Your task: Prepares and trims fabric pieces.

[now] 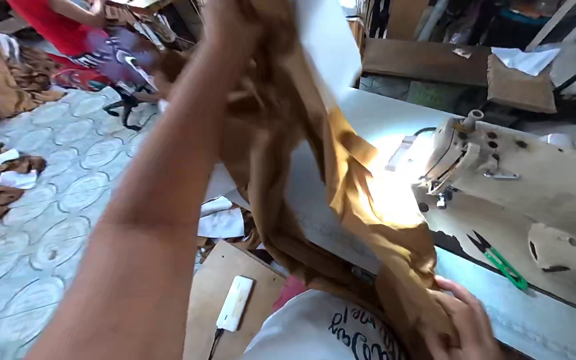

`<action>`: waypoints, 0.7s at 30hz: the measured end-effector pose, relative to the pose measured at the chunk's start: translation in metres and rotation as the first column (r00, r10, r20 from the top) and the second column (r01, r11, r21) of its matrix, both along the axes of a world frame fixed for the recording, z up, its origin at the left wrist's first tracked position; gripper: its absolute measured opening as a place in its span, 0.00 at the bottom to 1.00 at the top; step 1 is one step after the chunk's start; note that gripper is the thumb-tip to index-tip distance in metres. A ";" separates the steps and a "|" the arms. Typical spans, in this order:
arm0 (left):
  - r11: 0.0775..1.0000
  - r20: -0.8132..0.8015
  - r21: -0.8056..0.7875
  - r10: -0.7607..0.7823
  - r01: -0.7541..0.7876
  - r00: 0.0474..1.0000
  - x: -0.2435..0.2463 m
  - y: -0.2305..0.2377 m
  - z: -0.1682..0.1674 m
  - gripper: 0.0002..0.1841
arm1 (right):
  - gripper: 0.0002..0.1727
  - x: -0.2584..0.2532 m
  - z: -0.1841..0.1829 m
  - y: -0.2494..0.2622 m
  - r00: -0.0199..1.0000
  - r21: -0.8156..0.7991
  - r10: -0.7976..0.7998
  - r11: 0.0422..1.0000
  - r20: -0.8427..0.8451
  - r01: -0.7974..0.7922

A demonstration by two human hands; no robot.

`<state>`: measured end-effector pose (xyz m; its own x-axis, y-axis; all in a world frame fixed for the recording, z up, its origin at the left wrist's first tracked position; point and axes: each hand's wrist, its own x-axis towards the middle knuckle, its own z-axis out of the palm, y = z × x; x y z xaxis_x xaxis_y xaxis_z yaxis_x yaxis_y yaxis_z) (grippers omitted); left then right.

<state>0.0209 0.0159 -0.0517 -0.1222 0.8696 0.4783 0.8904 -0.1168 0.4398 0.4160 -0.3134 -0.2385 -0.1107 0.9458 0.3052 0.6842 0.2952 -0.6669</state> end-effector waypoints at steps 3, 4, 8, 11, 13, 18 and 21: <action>0.968 -0.134 -0.226 -0.137 0.104 0.981 0.044 -0.025 -0.073 0.65 | 0.35 0.004 -0.039 -0.013 0.993 -0.166 -0.086 0.984 -0.081 0.072; 0.950 -0.155 -0.294 -0.150 0.100 0.976 0.055 -0.042 -0.099 0.60 | 0.34 0.007 -0.050 -0.018 0.980 -0.160 -0.155 0.978 -0.121 0.135; 0.823 -0.081 -0.556 -0.190 0.114 0.978 0.076 -0.100 -0.201 0.45 | 0.26 0.018 -0.060 -0.023 0.893 -0.161 -0.363 0.930 -0.265 0.330; 0.770 -0.211 -0.628 -0.308 0.113 0.928 0.072 -0.098 -0.232 0.45 | 0.24 0.017 -0.054 -0.012 0.842 -0.305 -0.346 0.924 -0.413 0.230; 0.776 -0.223 -0.603 -0.387 0.186 0.895 0.061 -0.083 -0.234 0.43 | 0.26 0.002 -0.049 -0.002 0.767 -0.425 -0.307 0.904 -0.563 0.050; 0.697 -0.024 -0.424 -0.647 0.578 0.762 0.061 -0.046 -0.242 0.24 | 0.46 -0.048 -0.044 0.010 0.759 -0.662 -0.279 0.705 -0.588 -0.254; 0.677 0.254 -0.116 -0.687 0.727 0.681 0.099 -0.059 -0.250 0.09 | 0.32 -0.054 -0.048 0.013 0.755 -0.639 -0.252 0.719 -0.606 -0.274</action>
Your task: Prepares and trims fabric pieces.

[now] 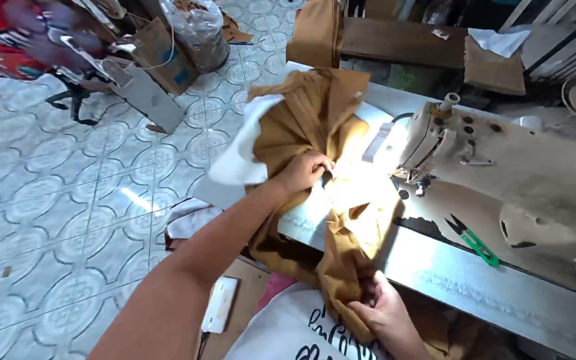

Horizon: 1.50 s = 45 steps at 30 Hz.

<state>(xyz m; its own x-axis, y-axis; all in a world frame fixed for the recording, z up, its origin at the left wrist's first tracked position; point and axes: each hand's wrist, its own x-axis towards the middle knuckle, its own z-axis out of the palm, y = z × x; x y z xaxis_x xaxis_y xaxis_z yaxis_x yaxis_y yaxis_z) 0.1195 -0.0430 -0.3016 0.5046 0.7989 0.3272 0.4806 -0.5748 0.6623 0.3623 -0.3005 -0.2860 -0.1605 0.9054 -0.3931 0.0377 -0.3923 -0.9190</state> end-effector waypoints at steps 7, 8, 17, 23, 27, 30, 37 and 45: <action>0.927 0.012 -0.117 0.361 -0.357 0.933 0.009 0.029 0.024 0.15 | 0.10 0.006 -0.013 -0.013 0.851 0.602 -0.293 0.798 0.435 -0.033; 0.929 -0.097 -0.115 0.342 -0.352 0.935 0.007 0.030 0.035 0.15 | 0.09 0.005 -0.014 -0.012 0.850 0.641 -0.308 0.766 0.427 -0.044; 0.887 -0.293 -0.055 -0.454 0.459 0.841 0.066 -0.132 0.091 0.17 | 0.22 0.009 0.020 -0.014 0.782 0.602 -0.275 0.784 0.559 -0.154; 0.755 -0.255 0.099 -0.611 0.649 0.750 0.049 -0.122 0.110 0.22 | 0.27 0.048 0.065 -0.020 0.671 0.450 -0.103 0.813 0.735 -0.369; 0.788 -0.224 0.184 -0.549 0.588 0.805 0.007 -0.102 0.147 0.19 | 0.30 0.070 0.068 -0.021 0.662 0.445 -0.073 0.795 0.746 -0.413; 0.859 -0.318 0.166 -0.418 0.484 0.851 -0.025 -0.087 0.162 0.23 | 0.34 0.096 0.070 -0.019 0.625 0.478 -0.147 0.780 0.767 -0.404; 0.904 0.165 0.025 -0.425 0.428 0.890 -0.097 -0.043 0.161 0.09 | 0.20 0.118 0.072 -0.015 0.757 0.555 -0.041 0.706 0.652 -0.440; 0.999 0.041 -0.036 0.000 0.002 0.999 -0.178 0.010 0.114 0.10 | 0.11 0.112 0.069 0.067 0.729 0.700 -0.406 0.700 0.551 -0.140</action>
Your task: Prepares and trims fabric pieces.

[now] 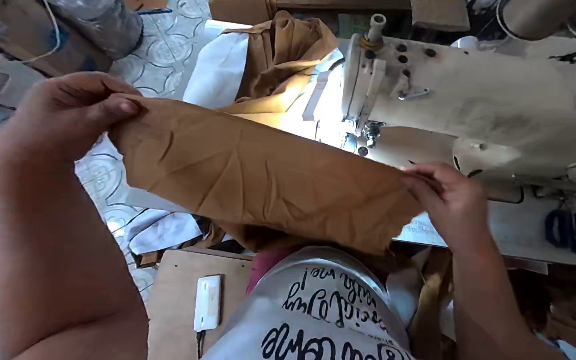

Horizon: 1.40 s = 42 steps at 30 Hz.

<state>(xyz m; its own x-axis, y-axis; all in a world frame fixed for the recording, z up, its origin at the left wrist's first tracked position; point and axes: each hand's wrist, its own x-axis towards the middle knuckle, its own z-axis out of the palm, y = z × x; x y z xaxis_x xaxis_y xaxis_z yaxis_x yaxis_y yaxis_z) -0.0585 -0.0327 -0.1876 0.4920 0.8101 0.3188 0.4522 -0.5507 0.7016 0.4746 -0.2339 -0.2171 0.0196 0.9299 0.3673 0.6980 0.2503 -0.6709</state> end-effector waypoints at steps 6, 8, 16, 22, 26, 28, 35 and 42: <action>0.869 -0.443 0.365 0.479 -0.335 0.758 0.045 -0.037 0.004 0.31 | 0.20 0.036 -0.048 0.014 0.865 -0.221 -0.247 0.902 0.437 0.370; 0.892 -0.421 0.383 0.400 -0.241 0.814 0.111 -0.077 0.009 0.22 | 0.22 0.043 -0.065 0.006 0.851 -0.256 -0.263 0.876 0.455 0.408; 0.902 -0.267 0.121 -0.373 0.415 0.889 0.301 -0.120 -0.114 0.09 | 0.17 0.029 -0.073 -0.011 0.809 -0.122 -0.340 0.887 0.480 0.445; 0.971 -0.230 0.064 -0.209 0.229 0.950 0.304 -0.120 -0.128 0.15 | 0.19 -0.062 -0.055 -0.069 0.971 -0.300 -0.207 0.925 0.118 0.234; 0.980 -0.229 0.107 -0.140 0.168 0.963 0.304 -0.121 -0.131 0.17 | 0.24 -0.073 -0.063 -0.075 0.882 -0.235 -0.281 0.892 0.377 0.385; 0.980 -0.241 0.128 -0.120 0.154 0.963 0.304 -0.123 -0.132 0.19 | 0.21 -0.075 -0.065 -0.072 0.828 -0.201 -0.320 0.871 0.460 0.449; 0.982 -0.260 0.166 -0.049 0.094 0.964 0.305 -0.127 -0.132 0.21 | 0.16 -0.079 -0.064 -0.052 0.773 -0.204 -0.322 0.844 0.547 0.496; 0.989 -0.316 0.139 0.004 0.042 0.949 0.306 -0.129 -0.131 0.22 | 0.16 -0.077 -0.059 -0.056 0.767 -0.218 -0.326 0.832 0.552 0.511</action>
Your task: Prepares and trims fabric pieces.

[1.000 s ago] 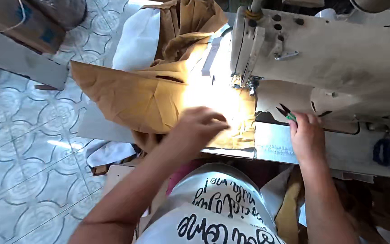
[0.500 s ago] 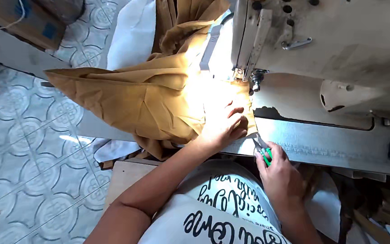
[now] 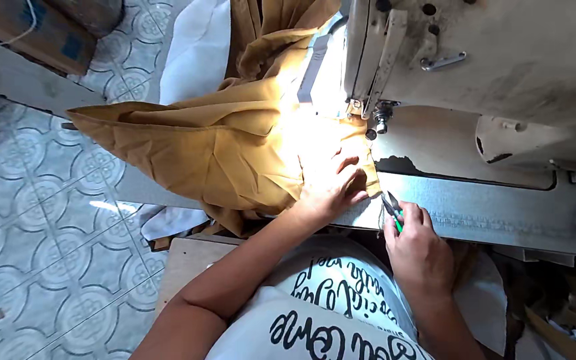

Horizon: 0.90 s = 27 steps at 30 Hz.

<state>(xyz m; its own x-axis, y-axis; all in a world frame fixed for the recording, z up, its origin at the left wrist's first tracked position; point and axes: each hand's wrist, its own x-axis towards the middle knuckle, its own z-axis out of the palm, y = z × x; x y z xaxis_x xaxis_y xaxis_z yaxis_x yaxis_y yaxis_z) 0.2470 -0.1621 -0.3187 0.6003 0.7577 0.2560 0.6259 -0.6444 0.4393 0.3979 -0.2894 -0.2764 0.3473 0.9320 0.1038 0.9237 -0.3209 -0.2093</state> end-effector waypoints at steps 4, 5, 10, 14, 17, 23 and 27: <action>1.000 -0.012 -0.005 0.006 -0.006 1.000 0.000 -0.001 0.001 0.22 | 0.15 0.000 -0.006 0.003 1.000 0.025 0.006 1.000 -0.027 -0.005; 1.000 -0.008 -0.002 0.004 -0.004 1.000 0.000 -0.001 0.001 0.22 | 0.14 -0.001 -0.009 0.006 0.999 0.039 0.009 0.999 -0.032 -0.008; 0.997 -0.014 0.022 -0.074 0.074 0.997 -0.003 0.000 0.001 0.28 | 0.13 0.008 -0.020 0.017 0.998 0.086 0.036 0.996 -0.047 -0.032; 0.984 0.136 -0.038 -0.167 0.174 0.977 -0.013 0.002 0.002 0.08 | 0.20 0.061 -0.011 0.020 0.994 0.079 -0.057 0.995 -0.096 0.065; 0.883 0.401 -0.420 -0.027 0.211 0.916 -0.029 -0.004 0.019 0.10 | 0.26 0.125 -0.019 0.023 0.989 0.091 -0.128 0.987 -0.070 0.134; 0.396 0.499 -0.866 0.661 0.305 0.560 -0.057 -0.017 0.046 0.13 | 0.29 0.157 -0.038 0.026 0.988 0.217 -0.154 0.965 0.006 0.149; 0.272 0.412 -0.895 0.808 0.353 0.422 -0.064 -0.019 0.049 0.19 | 0.25 0.151 -0.042 0.020 1.000 0.307 0.006 0.952 0.003 -0.007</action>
